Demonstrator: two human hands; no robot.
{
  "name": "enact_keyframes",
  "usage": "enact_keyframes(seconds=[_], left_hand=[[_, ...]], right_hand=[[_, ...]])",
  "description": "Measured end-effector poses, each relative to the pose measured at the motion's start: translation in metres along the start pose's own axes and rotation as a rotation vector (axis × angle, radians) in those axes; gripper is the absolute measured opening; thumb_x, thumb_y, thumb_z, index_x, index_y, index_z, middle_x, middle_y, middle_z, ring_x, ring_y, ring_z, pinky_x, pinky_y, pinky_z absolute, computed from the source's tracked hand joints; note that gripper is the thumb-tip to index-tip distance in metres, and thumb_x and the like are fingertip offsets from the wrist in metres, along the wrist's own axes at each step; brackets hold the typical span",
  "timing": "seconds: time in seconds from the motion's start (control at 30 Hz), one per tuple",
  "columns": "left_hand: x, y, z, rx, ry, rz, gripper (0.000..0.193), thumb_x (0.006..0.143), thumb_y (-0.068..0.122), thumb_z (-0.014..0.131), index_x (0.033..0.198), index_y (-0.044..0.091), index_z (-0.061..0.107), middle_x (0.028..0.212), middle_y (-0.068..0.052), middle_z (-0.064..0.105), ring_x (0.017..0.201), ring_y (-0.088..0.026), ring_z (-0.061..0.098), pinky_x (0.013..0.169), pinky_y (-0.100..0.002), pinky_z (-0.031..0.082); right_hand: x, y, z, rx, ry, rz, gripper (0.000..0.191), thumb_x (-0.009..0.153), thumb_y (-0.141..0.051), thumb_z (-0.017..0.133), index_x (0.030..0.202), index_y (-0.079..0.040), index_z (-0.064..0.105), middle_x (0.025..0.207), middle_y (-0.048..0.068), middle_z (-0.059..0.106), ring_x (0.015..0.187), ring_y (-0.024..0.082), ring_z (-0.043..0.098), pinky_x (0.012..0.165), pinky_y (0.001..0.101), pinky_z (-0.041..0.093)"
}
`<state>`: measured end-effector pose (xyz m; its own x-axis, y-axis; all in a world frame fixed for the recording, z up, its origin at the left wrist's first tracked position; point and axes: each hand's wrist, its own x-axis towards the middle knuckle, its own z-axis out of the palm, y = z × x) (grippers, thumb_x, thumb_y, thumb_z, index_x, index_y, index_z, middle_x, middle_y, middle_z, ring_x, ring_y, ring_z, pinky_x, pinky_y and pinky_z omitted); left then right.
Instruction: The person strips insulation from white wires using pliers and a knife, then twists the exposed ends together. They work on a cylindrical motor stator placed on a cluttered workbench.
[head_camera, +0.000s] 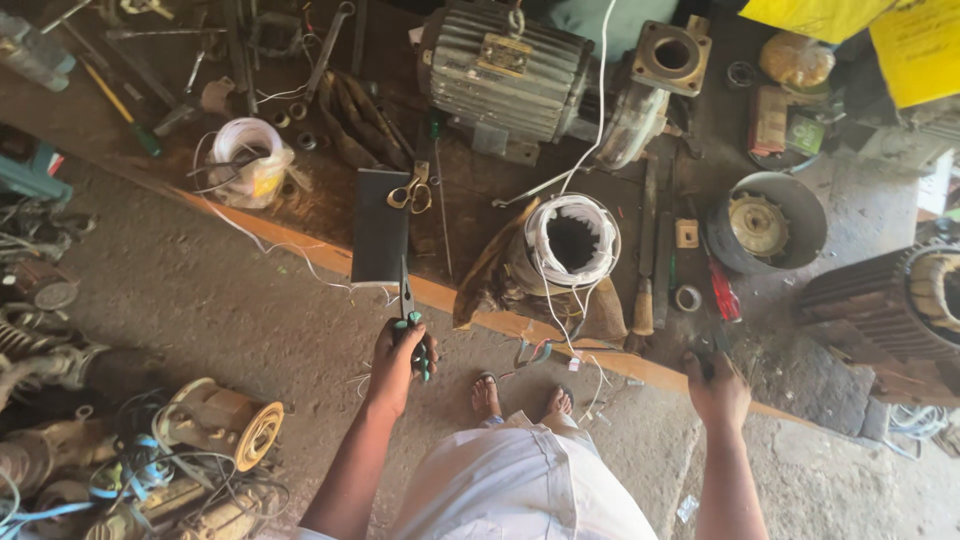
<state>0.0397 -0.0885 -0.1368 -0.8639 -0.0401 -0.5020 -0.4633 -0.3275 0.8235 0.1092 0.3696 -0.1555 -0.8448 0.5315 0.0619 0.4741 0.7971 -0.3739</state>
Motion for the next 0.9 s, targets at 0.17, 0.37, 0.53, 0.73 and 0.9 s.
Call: enact_keyframes(seconds=[0.17, 0.37, 0.53, 0.73, 0.9], left_hand=[[0.005, -0.005, 0.011, 0.049, -0.033, -0.019, 0.019, 0.094, 0.022, 0.065, 0.105, 0.007, 0.057, 0.08, -0.009, 0.067, 0.064, -0.017, 0.066, 0.055, -0.034, 0.055], [0.004, -0.03, 0.023, -0.036, -0.143, 0.01, 0.017, 0.096, 0.017, 0.062, 0.107, 0.005, 0.056, 0.077, -0.01, 0.064, 0.062, -0.02, 0.064, 0.053, -0.035, 0.052], [-0.005, -0.047, 0.023, -0.052, -0.103, 0.021, 0.016, 0.098, 0.017, 0.062, 0.107, 0.006, 0.053, 0.081, -0.01, 0.064, 0.065, -0.02, 0.063, 0.058, -0.035, 0.052], [-0.012, -0.063, 0.04, -0.046, -0.093, -0.03, 0.015, 0.099, 0.017, 0.06, 0.107, 0.006, 0.053, 0.081, -0.01, 0.065, 0.069, -0.02, 0.064, 0.059, -0.035, 0.051], [-0.019, -0.088, 0.058, -0.013, -0.069, -0.059, 0.013, 0.099, 0.015, 0.06, 0.108, 0.006, 0.057, 0.081, -0.01, 0.064, 0.068, -0.021, 0.062, 0.058, -0.036, 0.05]], right_hand=[[-0.007, 0.002, -0.007, 0.064, -0.004, -0.063, 0.036, 0.094, -0.043, 0.068, 0.115, -0.015, 0.075, 0.106, 0.014, 0.074, 0.101, 0.036, 0.069, 0.087, 0.0467, 0.053], [-0.01, 0.022, -0.016, 0.263, -0.016, -0.041, 0.036, 0.092, -0.036, 0.07, 0.121, -0.015, 0.073, 0.111, 0.013, 0.074, 0.102, 0.035, 0.07, 0.086, 0.0451, 0.053], [-0.009, 0.039, -0.016, 0.21, 0.0, -0.064, 0.032, 0.09, -0.034, 0.072, 0.111, -0.011, 0.074, 0.101, 0.013, 0.074, 0.096, 0.034, 0.069, 0.084, 0.0446, 0.053], [-0.008, 0.059, -0.015, 0.199, -0.049, -0.052, 0.03, 0.09, -0.036, 0.072, 0.105, -0.009, 0.072, 0.098, 0.012, 0.072, 0.091, 0.031, 0.069, 0.081, 0.0425, 0.053], [-0.002, 0.086, -0.024, 0.332, -0.158, 0.077, 0.035, 0.092, -0.04, 0.071, 0.109, -0.01, 0.071, 0.099, 0.01, 0.076, 0.086, 0.025, 0.072, 0.076, 0.0398, 0.055]])
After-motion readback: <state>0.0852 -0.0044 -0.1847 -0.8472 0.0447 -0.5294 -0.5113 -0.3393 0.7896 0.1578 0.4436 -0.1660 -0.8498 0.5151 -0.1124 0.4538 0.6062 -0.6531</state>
